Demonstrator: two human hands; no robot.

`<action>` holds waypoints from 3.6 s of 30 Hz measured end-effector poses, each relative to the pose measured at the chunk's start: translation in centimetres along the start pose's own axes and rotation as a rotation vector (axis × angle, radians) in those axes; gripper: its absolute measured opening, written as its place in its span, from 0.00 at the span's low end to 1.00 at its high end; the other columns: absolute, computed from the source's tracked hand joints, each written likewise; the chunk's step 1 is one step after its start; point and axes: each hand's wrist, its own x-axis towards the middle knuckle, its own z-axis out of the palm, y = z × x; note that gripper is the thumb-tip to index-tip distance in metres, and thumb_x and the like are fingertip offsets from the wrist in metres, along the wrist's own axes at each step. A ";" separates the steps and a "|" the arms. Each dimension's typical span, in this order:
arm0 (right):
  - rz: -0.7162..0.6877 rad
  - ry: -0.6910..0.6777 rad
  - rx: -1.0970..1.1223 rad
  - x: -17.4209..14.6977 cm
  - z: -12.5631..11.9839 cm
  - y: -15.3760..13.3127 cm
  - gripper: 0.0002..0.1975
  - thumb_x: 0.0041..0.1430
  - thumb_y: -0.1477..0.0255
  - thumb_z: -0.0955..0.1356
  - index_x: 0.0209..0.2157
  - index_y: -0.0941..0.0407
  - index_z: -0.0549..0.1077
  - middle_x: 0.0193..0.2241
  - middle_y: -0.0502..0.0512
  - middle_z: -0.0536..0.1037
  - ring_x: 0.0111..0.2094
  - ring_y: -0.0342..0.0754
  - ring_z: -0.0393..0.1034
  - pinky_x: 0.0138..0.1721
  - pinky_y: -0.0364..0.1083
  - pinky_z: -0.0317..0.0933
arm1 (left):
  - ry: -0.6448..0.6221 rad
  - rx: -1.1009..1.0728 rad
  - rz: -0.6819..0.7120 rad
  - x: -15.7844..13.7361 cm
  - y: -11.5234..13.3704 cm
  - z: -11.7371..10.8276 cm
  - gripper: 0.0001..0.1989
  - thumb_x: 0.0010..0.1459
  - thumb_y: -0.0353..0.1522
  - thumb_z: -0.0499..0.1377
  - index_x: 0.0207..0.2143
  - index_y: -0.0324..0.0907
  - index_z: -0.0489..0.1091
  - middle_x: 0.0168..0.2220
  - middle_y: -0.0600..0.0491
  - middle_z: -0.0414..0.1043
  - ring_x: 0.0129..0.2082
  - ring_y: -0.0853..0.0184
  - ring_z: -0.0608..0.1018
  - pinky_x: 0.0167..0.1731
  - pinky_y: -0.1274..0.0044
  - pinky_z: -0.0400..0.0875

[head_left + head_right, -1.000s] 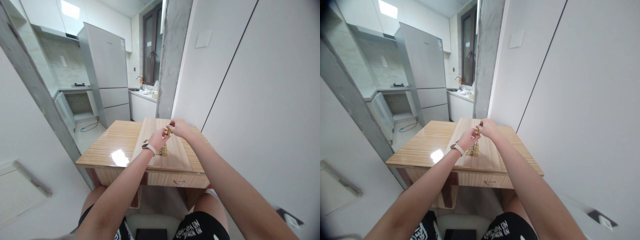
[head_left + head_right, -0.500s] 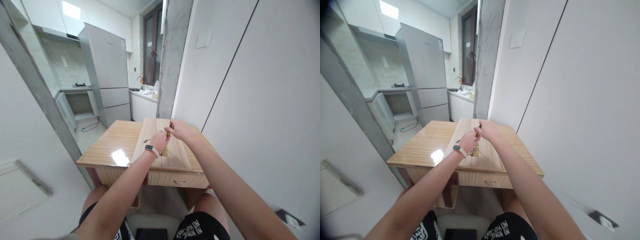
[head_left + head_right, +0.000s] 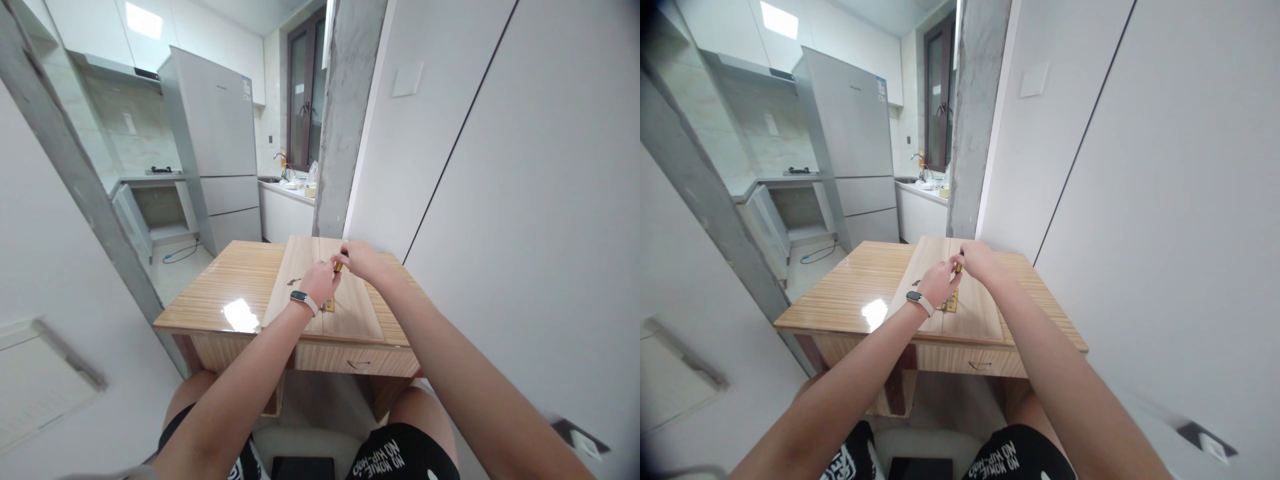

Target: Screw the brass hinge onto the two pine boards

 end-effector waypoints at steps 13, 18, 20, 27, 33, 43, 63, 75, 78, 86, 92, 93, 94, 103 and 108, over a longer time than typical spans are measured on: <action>0.168 0.068 -0.029 -0.4 1.2 -0.4 0.34 0.67 0.43 0.57 0.35 0.57 0.79 0.38 0.66 0.80 0.42 0.54 0.74 0.42 0.47 0.61 | 0.015 -0.067 -0.062 0.4 0.4 0.3 0.13 0.67 0.38 0.54 0.49 0.40 0.69 0.39 0.43 0.78 0.40 0.58 0.79 0.42 0.71 0.70; -0.094 0.061 0.151 -0.3 0.8 -0.1 0.12 0.68 0.66 0.66 0.49 0.54 0.76 0.47 0.59 0.80 0.47 0.50 0.72 0.47 0.44 0.61 | -0.006 -0.153 -0.053 0.6 -0.7 0.1 0.13 0.68 0.36 0.54 0.51 0.41 0.70 0.41 0.43 0.78 0.42 0.59 0.80 0.43 0.71 0.71; -0.160 0.052 0.188 -0.2 0.8 0.0 0.12 0.66 0.75 0.66 0.49 0.55 0.76 0.48 0.58 0.80 0.48 0.48 0.72 0.49 0.44 0.60 | -0.021 -0.192 -0.035 0.7 -1.1 -0.1 0.12 0.67 0.34 0.54 0.50 0.41 0.70 0.41 0.44 0.78 0.42 0.59 0.79 0.43 0.71 0.72; -0.055 0.042 0.076 0.1 0.5 0.0 0.10 0.64 0.74 0.66 0.42 0.55 0.80 0.41 0.58 0.82 0.43 0.50 0.74 0.45 0.44 0.61 | -0.062 -0.294 -0.010 0.8 -1.4 0.0 0.15 0.67 0.33 0.54 0.54 0.43 0.69 0.41 0.46 0.79 0.40 0.60 0.79 0.42 0.71 0.72; 0.037 0.106 0.042 -0.1 1.2 0.1 0.16 0.67 0.61 0.66 0.34 0.56 0.79 0.35 0.58 0.82 0.37 0.49 0.74 0.38 0.43 0.59 | -0.004 -0.400 -0.070 1.0 -1.1 0.3 0.20 0.62 0.37 0.62 0.55 0.42 0.68 0.43 0.48 0.79 0.41 0.63 0.80 0.41 0.72 0.73; 0.095 0.159 0.124 -0.2 1.8 -0.6 0.13 0.67 0.62 0.66 0.41 0.56 0.78 0.40 0.60 0.81 0.42 0.51 0.73 0.43 0.44 0.60 | -0.058 -0.426 -0.046 1.7 -1.6 0.2 0.12 0.61 0.33 0.62 0.47 0.40 0.72 0.38 0.49 0.80 0.36 0.65 0.80 0.39 0.74 0.74; 0.157 0.058 -0.059 -0.8 0.6 -0.1 0.22 0.67 0.56 0.63 0.34 0.58 0.81 0.34 0.66 0.82 0.37 0.53 0.76 0.38 0.45 0.62 | -0.070 -0.530 -0.086 1.3 -1.3 0.9 0.19 0.56 0.34 0.67 0.49 0.42 0.69 0.42 0.50 0.79 0.35 0.67 0.80 0.38 0.74 0.75; -0.075 0.030 0.101 -1.3 0.6 0.2 0.11 0.65 0.71 0.66 0.48 0.55 0.76 0.47 0.58 0.80 0.46 0.49 0.73 0.46 0.43 0.61 | -0.071 -0.440 0.036 1.1 -2.4 1.4 0.12 0.64 0.31 0.57 0.50 0.43 0.71 0.42 0.48 0.80 0.43 0.61 0.81 0.45 0.72 0.73; -0.108 -0.039 0.116 -1.4 0.4 0.6 0.14 0.62 0.79 0.65 0.46 0.55 0.78 0.43 0.56 0.81 0.43 0.47 0.74 0.44 0.42 0.61 | -0.097 -0.466 0.054 1.1 -2.6 1.6 0.13 0.65 0.31 0.56 0.52 0.43 0.71 0.45 0.47 0.80 0.46 0.61 0.80 0.47 0.72 0.73; 0.010 -0.041 -0.052 -0.9 0.4 0.4 0.13 0.68 0.68 0.64 0.44 0.57 0.80 0.43 0.63 0.82 0.45 0.53 0.75 0.46 0.45 0.62 | -0.158 -0.541 0.032 1.1 -2.6 1.5 0.20 0.63 0.30 0.58 0.58 0.42 0.67 0.48 0.45 0.79 0.49 0.61 0.80 0.47 0.71 0.74; 0.111 -0.083 -0.113 -0.6 0.3 0.4 0.23 0.71 0.58 0.61 0.42 0.60 0.80 0.40 0.67 0.82 0.43 0.55 0.76 0.44 0.46 0.63 | -0.102 -0.537 -0.032 1.1 -2.3 1.2 0.17 0.59 0.32 0.64 0.50 0.42 0.71 0.46 0.47 0.79 0.42 0.64 0.81 0.43 0.72 0.75; 0.130 -0.081 -0.121 -0.7 0.4 0.4 0.24 0.71 0.57 0.60 0.43 0.60 0.79 0.40 0.68 0.82 0.44 0.55 0.76 0.44 0.46 0.63 | -0.091 -0.532 -0.032 1.1 -2.2 1.2 0.15 0.58 0.33 0.65 0.48 0.42 0.72 0.45 0.48 0.79 0.41 0.64 0.81 0.42 0.72 0.75; 0.147 -0.073 -0.133 -0.7 0.5 0.3 0.25 0.71 0.57 0.59 0.43 0.61 0.79 0.41 0.69 0.82 0.45 0.55 0.76 0.45 0.46 0.63 | -0.080 -0.527 -0.031 1.2 -2.1 1.2 0.14 0.57 0.33 0.66 0.46 0.42 0.72 0.44 0.48 0.79 0.41 0.65 0.81 0.42 0.72 0.75; 0.269 0.018 -0.166 -1.5 0.8 -1.2 0.33 0.71 0.51 0.53 0.42 0.58 0.80 0.41 0.69 0.81 0.45 0.58 0.76 0.46 0.50 0.64 | -0.025 -0.479 -0.028 1.4 -1.1 1.0 0.10 0.55 0.34 0.67 0.38 0.41 0.73 0.35 0.52 0.79 0.35 0.67 0.79 0.38 0.75 0.73; 0.231 0.004 -0.111 -1.7 0.4 -1.3 0.30 0.69 0.49 0.57 0.44 0.58 0.78 0.43 0.68 0.81 0.45 0.58 0.75 0.45 0.49 0.63 | -0.054 -0.483 0.005 1.4 -2.1 1.3 0.07 0.58 0.32 0.64 0.40 0.41 0.74 0.37 0.50 0.80 0.36 0.66 0.80 0.39 0.75 0.74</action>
